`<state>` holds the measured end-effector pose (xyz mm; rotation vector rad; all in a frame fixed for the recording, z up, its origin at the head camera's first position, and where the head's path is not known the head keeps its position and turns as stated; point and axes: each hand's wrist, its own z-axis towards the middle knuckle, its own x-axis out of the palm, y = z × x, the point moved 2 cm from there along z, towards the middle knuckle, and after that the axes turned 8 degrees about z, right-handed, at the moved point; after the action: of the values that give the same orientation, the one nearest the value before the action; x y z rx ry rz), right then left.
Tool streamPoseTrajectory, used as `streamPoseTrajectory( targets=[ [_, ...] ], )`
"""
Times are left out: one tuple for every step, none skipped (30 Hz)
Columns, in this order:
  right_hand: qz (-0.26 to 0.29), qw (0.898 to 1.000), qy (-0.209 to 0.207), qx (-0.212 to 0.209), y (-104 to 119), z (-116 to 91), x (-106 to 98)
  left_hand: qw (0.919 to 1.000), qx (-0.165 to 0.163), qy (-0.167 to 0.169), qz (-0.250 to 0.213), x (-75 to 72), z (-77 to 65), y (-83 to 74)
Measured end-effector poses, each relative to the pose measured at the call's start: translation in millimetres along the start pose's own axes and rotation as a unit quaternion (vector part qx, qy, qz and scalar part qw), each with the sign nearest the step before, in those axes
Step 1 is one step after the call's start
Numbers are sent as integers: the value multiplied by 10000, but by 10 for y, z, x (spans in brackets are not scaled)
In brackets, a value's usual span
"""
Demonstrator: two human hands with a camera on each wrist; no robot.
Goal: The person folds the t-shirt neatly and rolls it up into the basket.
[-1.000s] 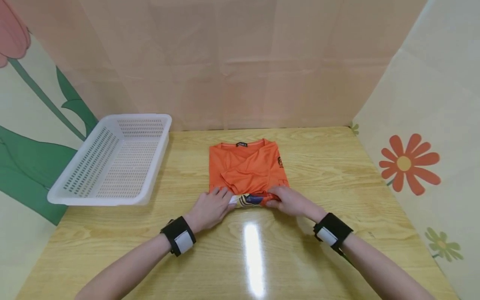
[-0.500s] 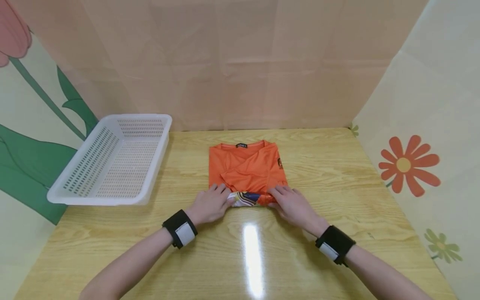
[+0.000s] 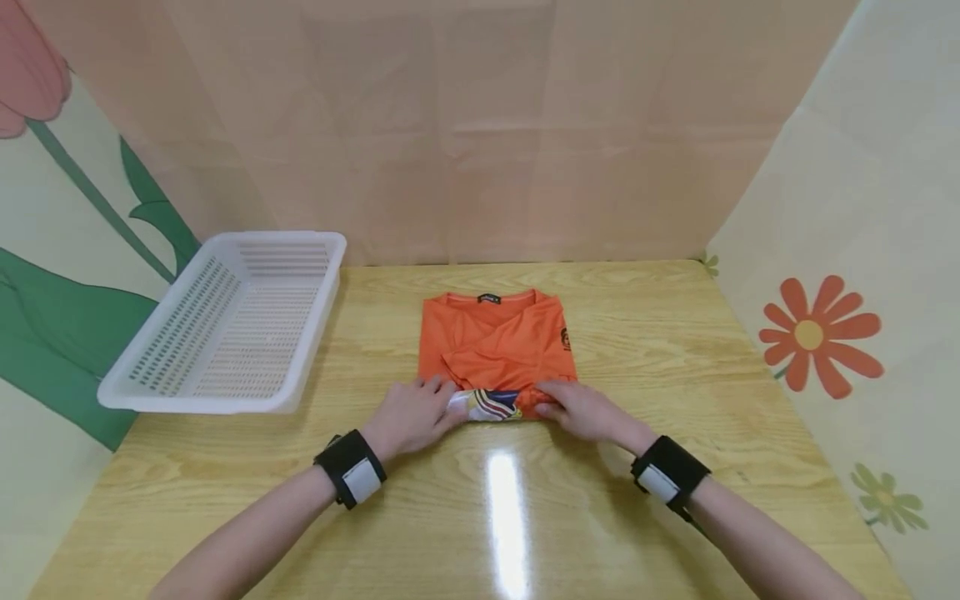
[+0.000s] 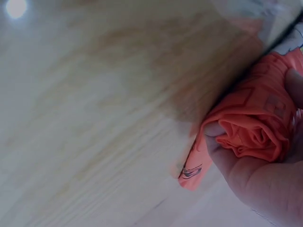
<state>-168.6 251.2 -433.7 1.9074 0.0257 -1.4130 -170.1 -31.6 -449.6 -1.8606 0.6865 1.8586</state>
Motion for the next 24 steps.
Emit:
streamPoseTrajectory(
  targets=[
    [88,9999,78,76,0,6,-14,9996,87,-171,222,3,-17,-6],
    [146,9997,158,137,3,10,-30,9983,160,-341,451,11,-31,-13],
    [211,9993,231,205,9,13,-43,9962,222,-518,659,18,-42,-20],
    [247,9990,288,248,9,18,-55,9940,263,-687,805,22,-52,-25],
    [285,9986,339,301,7,24,-60,9922,289,-794,921,28,-57,-27],
    [337,9980,408,335,7,30,-68,9914,295,-846,958,35,-61,-25],
    [371,9977,464,320,-7,36,-72,9915,277,-862,938,39,-60,-22],
    [455,9971,522,299,-15,45,-76,9923,240,-822,898,46,-57,-18],
    [531,9967,564,242,-23,55,-77,9934,208,-754,838,47,-53,-13],
    [559,9970,537,61,-112,71,-44,9949,185,-652,749,50,-43,-12],
    [591,9968,538,-20,-125,66,-45,9965,157,-523,637,56,-31,-11],
    [598,9968,529,-77,-137,60,-43,9977,135,-416,511,52,-22,-11],
    [575,9970,501,-144,-150,53,-34,9987,112,-320,390,50,-12,-12],
    [448,9980,393,-216,-168,42,-7,9994,94,-212,273,47,-3,-13],
    [298,9990,303,-162,-158,24,5,9998,72,-125,148,46,7,-12],
    [150,9997,199,-52,-143,4,17,10000,52,-45,13,46,16,-9],
    [-4,9997,141,178,-54,-29,-2,9999,12,-3,-121,45,27,-5],
    [-183,9992,32,353,-30,-47,15,9997,-32,50,-223,48,38,2],
    [-381,9980,-70,504,2,-67,35,9993,-88,99,-341,52,47,10],
    [-599,9959,-174,652,36,-88,52,9989,-141,164,-409,55,56,18],
    [-744,9938,-225,798,92,-108,54,9986,-181,211,-459,59,64,27],
    [-932,9918,-340,810,117,-124,72,9982,-222,256,-502,63,72,35],
    [-1139,9895,-454,763,133,-141,90,9978,-260,285,-543,66,79,41],
    [-1289,9875,-553,717,149,-155,103,9975,-281,314,-575,69,85,45]
  ],
)
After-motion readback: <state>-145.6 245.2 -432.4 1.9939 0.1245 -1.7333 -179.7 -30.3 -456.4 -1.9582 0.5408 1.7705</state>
